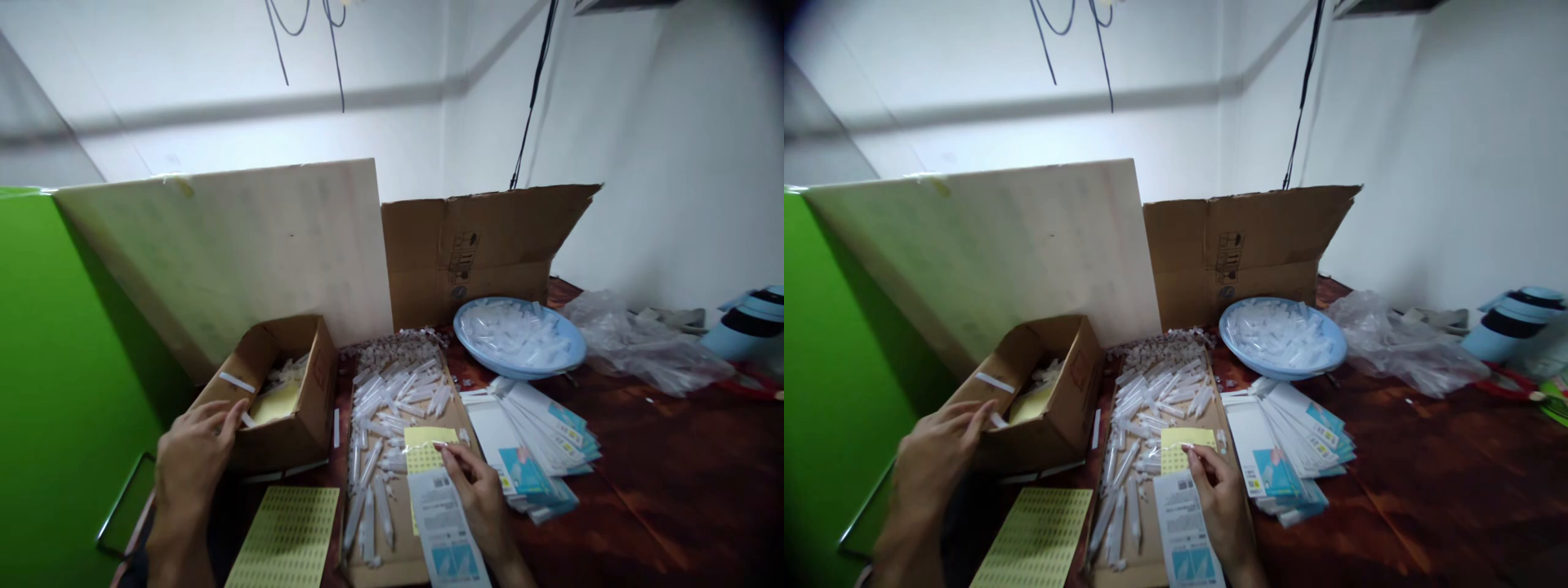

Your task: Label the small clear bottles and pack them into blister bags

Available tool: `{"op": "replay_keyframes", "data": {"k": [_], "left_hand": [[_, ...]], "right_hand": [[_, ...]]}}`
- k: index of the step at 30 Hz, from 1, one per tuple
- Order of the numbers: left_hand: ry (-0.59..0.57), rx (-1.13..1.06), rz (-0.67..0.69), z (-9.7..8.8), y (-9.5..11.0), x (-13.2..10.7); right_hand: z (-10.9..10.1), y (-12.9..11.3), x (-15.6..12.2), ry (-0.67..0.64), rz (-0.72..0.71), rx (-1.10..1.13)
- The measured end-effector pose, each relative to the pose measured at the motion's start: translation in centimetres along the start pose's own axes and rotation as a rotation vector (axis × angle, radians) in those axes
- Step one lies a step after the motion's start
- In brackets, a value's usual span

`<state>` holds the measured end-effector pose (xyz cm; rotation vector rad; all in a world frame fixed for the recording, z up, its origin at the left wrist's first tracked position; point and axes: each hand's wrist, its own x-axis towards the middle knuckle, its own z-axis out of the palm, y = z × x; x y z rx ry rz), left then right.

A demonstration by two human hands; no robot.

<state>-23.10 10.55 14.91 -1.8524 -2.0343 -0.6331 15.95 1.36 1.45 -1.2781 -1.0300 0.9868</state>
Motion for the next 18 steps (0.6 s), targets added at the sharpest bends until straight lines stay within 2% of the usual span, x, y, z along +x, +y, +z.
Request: {"op": "replay_keyframes", "data": {"k": [4, 8, 11, 12, 14, 15, 16, 18], "left_hand": [[0.127, 0.03, -0.128, 0.7, -1.6, -1.6], [0.197, -0.155, -0.176, 0.9, -1.7, -2.3], [0.372, -0.176, -0.165, -0.1, 0.0, -2.8], [0.426, -0.164, -0.166, -0.5, 1.1, -3.2], [0.449, -0.233, -0.166, -1.1, 4.2, -4.6], [0.405, -0.34, -0.135, -1.1, 6.2, -5.7], [0.3, -0.472, -0.069, -1.0, 8.3, -7.0], [-0.012, -0.724, 0.163, -0.1, 12.6, -9.8]], "right_hand": [[0.2, -0.5, 0.1, -0.02, -0.002, -0.03], [0.4, -1.5, 0.1, -0.016, -0.02, -0.049], [0.6, -1.7, -0.1, 0.006, -0.041, -0.043], [0.6, -1.6, 0.0, 0.019, -0.043, -0.045], [0.7, -1.2, 0.1, 0.066, -0.037, -0.052], [0.8, -1.1, 0.3, 0.104, -0.029, -0.057], [1.0, -1.0, 0.5, 0.148, -0.018, -0.064], [1.5, -1.3, 0.7, 0.226, 0.011, -0.082]]}}
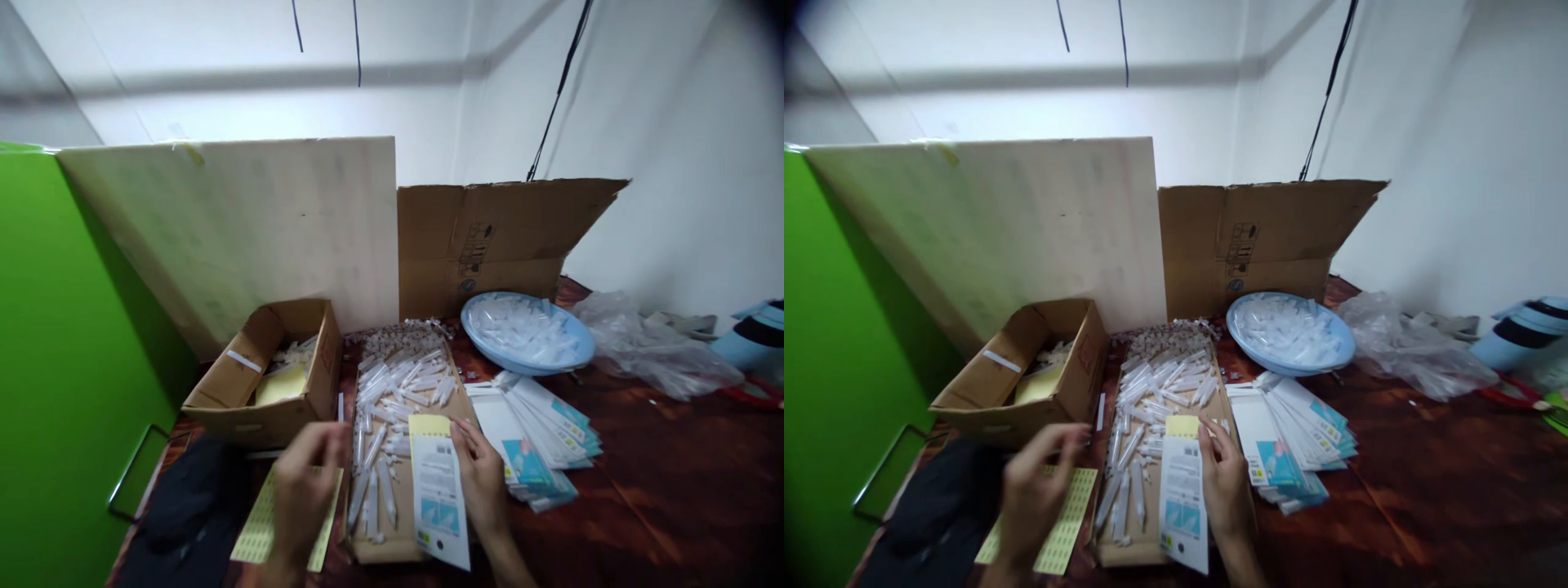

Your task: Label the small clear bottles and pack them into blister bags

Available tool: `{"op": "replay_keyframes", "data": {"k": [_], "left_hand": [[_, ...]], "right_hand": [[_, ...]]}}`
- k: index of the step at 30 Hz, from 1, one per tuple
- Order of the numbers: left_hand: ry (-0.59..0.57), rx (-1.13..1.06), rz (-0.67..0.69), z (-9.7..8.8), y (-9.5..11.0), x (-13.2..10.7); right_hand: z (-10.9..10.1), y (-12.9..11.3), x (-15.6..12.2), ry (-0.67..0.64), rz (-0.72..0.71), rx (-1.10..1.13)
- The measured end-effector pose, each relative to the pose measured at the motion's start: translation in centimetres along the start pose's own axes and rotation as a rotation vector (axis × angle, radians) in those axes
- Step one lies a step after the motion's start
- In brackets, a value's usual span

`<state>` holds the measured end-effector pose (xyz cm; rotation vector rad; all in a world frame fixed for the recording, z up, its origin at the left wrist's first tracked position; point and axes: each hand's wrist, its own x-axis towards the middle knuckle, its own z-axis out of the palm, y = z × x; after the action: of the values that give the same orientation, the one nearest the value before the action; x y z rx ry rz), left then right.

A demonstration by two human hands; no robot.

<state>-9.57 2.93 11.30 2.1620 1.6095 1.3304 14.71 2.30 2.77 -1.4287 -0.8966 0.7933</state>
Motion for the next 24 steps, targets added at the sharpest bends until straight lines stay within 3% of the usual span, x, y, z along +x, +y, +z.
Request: {"op": "replay_keyframes", "data": {"k": [1, 3, 6, 9, 13, 18, 21, 24], "left_hand": [[-0.15, -0.093, 0.027, 1.9, 1.2, -1.1], [-0.303, -0.205, 0.101, 5.2, 3.0, -2.7], [-0.355, -0.336, 0.057, 7.9, 4.1, -3.6], [-0.269, -0.469, -0.097, 8.0, 3.9, -3.2], [-0.26, -0.498, -0.229, 6.8, 3.1, -2.8], [-0.281, -0.543, -0.263, 6.5, 2.6, -3.0], [-0.157, -0.483, -0.239, 6.9, 2.4, -2.9], [-0.062, -0.52, -0.319, 7.1, 2.2, -3.0]], "right_hand": [[0.3, -0.4, -0.1, 0.03, 0.012, -0.011], [0.8, -1.6, -0.8, 0.045, 0.014, -0.012], [1.5, -3.3, -2.6, -0.074, -0.038, 0.099], [1.8, -3.7, -3.8, -0.145, -0.097, 0.213], [1.2, -2.5, -2.8, 0.045, -0.109, 0.158], [-0.2, -1.7, -1.0, -0.157, -0.181, 0.049], [-0.6, -1.8, -1.0, -0.146, -0.214, -0.001], [-0.7, -1.9, -1.4, -0.163, -0.203, -0.026]]}}
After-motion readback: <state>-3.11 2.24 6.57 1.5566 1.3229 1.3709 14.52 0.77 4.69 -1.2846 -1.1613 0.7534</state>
